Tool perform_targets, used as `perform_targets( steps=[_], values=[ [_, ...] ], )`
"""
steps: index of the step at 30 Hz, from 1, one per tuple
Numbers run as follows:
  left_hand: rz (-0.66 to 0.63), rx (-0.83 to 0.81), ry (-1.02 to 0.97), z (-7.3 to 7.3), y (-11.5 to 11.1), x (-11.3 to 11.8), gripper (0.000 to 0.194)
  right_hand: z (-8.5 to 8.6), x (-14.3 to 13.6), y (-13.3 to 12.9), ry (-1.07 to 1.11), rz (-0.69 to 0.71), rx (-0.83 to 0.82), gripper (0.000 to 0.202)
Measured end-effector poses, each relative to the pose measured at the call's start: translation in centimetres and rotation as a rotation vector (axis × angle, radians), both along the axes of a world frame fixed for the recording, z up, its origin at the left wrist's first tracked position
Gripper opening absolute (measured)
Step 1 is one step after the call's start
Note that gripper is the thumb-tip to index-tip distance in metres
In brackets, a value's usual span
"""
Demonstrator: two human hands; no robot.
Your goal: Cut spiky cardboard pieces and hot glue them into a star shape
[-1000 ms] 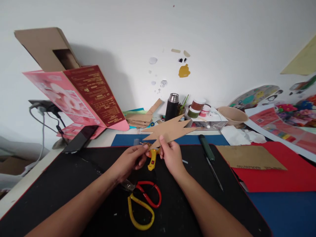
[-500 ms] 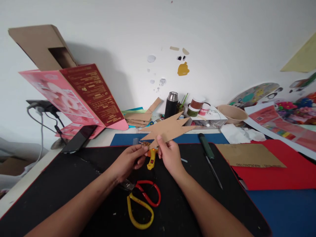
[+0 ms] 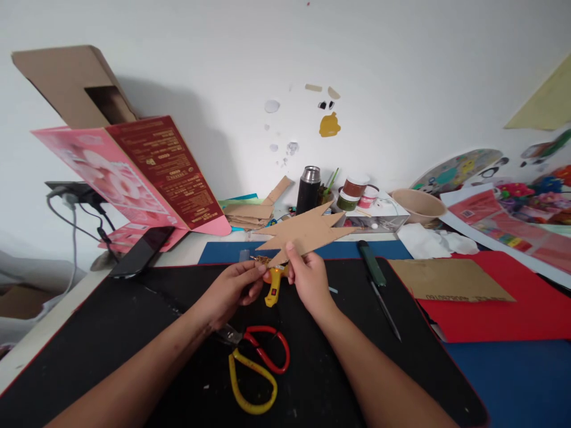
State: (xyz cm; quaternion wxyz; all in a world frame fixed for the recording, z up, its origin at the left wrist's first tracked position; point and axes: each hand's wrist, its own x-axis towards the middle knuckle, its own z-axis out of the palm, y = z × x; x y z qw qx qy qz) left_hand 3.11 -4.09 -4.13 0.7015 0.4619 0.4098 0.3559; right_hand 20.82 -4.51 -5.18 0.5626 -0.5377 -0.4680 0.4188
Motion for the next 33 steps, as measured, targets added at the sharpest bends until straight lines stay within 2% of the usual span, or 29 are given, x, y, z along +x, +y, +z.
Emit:
perform_targets(
  steps=[15, 33],
  values=[
    [0.003, -0.011, -0.038, -0.41, 0.23, -0.21, 0.041, 0.05, 0.29, 0.01, -0.036, 0.009, -0.007, 0.072],
    [0.009, -0.018, -0.100, -0.52, 0.24, -0.24, 0.044, 0.03, 0.26, 0.00, -0.016, -0.004, 0.000, 0.070]
  ],
)
